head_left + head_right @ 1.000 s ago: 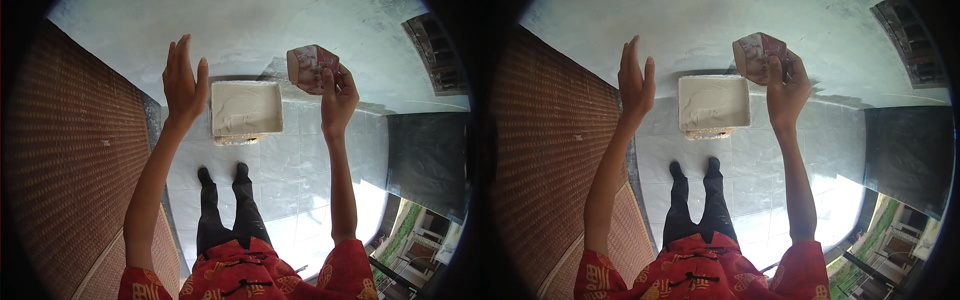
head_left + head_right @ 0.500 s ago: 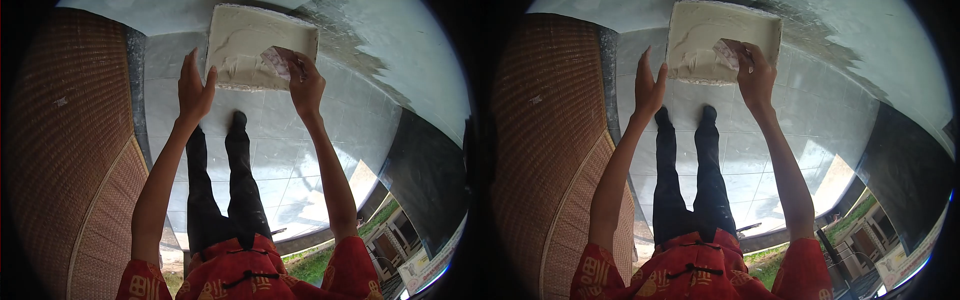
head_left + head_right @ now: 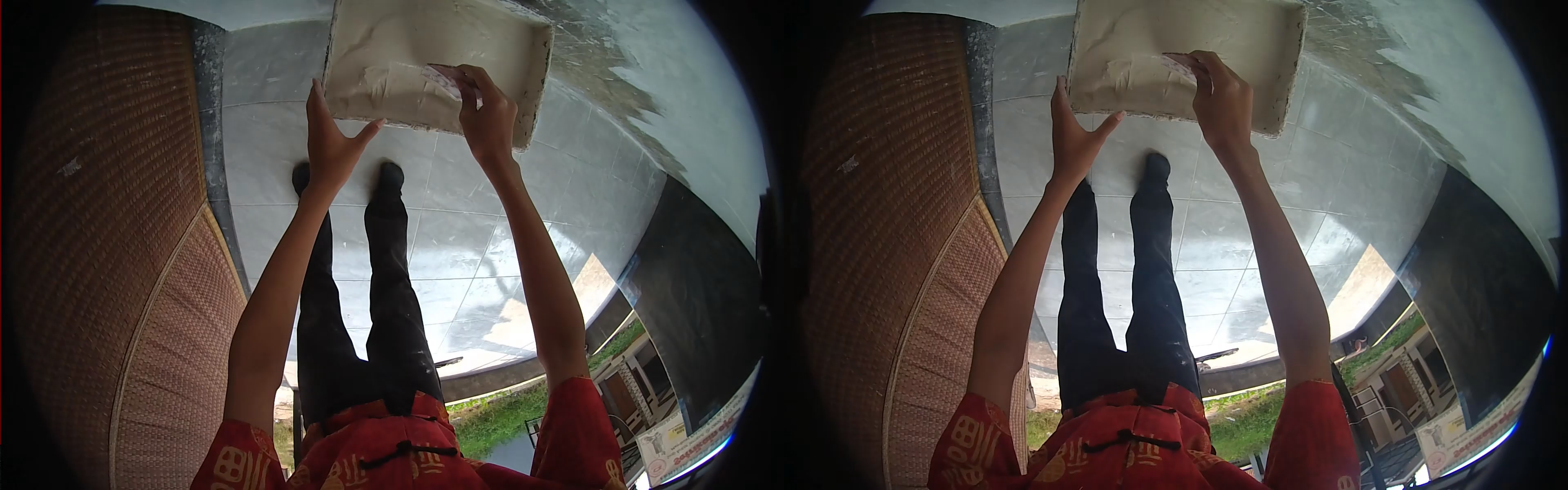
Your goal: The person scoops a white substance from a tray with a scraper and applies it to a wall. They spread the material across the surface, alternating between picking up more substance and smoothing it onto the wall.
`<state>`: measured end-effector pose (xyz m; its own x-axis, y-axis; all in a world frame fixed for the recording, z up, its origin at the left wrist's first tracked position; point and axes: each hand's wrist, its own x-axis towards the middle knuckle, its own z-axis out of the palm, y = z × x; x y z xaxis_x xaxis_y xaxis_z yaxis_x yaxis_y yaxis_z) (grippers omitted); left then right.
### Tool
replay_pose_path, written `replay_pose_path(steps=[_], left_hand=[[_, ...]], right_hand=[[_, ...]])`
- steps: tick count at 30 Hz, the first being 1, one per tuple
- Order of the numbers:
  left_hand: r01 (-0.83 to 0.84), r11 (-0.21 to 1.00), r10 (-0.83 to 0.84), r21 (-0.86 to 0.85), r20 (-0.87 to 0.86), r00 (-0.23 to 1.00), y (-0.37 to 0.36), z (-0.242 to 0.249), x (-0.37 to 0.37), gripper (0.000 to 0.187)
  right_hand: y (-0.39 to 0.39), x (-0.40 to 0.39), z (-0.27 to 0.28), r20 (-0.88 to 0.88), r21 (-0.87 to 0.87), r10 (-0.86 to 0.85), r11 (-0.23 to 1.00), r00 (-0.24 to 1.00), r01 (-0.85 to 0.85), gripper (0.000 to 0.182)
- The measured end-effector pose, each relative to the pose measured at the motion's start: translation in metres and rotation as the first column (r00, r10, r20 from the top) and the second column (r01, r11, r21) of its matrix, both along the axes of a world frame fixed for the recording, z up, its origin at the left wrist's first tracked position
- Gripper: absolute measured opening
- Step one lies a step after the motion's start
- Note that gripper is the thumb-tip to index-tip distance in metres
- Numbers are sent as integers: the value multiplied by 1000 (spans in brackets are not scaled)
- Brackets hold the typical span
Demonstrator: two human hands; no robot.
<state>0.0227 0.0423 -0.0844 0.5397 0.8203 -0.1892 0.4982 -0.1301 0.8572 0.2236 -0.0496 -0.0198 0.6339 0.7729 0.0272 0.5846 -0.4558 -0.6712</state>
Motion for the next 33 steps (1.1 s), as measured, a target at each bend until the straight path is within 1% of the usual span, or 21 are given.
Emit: replay_pose_path(steps=[2,5,7,8,11,14,16,23,26,28,33], left_hand=[[-3,997,3,72,-7,1000,-3,-7,0,115],[-15,999,14,50,14,1000,-5,-15,0,119],[-26,999,25,41,35,999,-5,-20,1,119],[-40,999,38,32,59,998,-6,-22,1,120],[-53,998,52,22,64,997,-7,-24,1,120],[-65,998,63,27,73,995,-8,-23,1,118],[-67,998,66,14,73,995,-8,-22,1,117],[-71,997,70,14,78,995,-9,-22,1,115],[-72,997,72,-2,76,995,-8,-20,0,115],[-73,997,72,2,81,994,-8,-20,1,114],[-74,997,74,2,72,995,-9,-19,1,113]], right_hand=[[1,-1,-6,-5,-1,12,1000,1000,-12,21],[2,-2,-17,27,-11,27,1000,999,-27,22],[-1,-5,-23,74,50,52,997,996,-55,21],[-2,-5,-25,70,47,51,997,996,-54,21],[-5,-7,-30,75,69,62,995,995,-67,21],[-8,-7,-30,73,53,80,995,994,-84,21],[-10,-7,-29,55,11,106,994,993,-107,20],[-16,-8,-24,55,22,147,989,988,-149,20],[-19,-8,-21,55,-8,171,985,984,-171,20],[-21,-8,-19,24,-26,195,981,981,-194,19],[-21,-10,-14,19,-50,200,979,980,-199,19]])
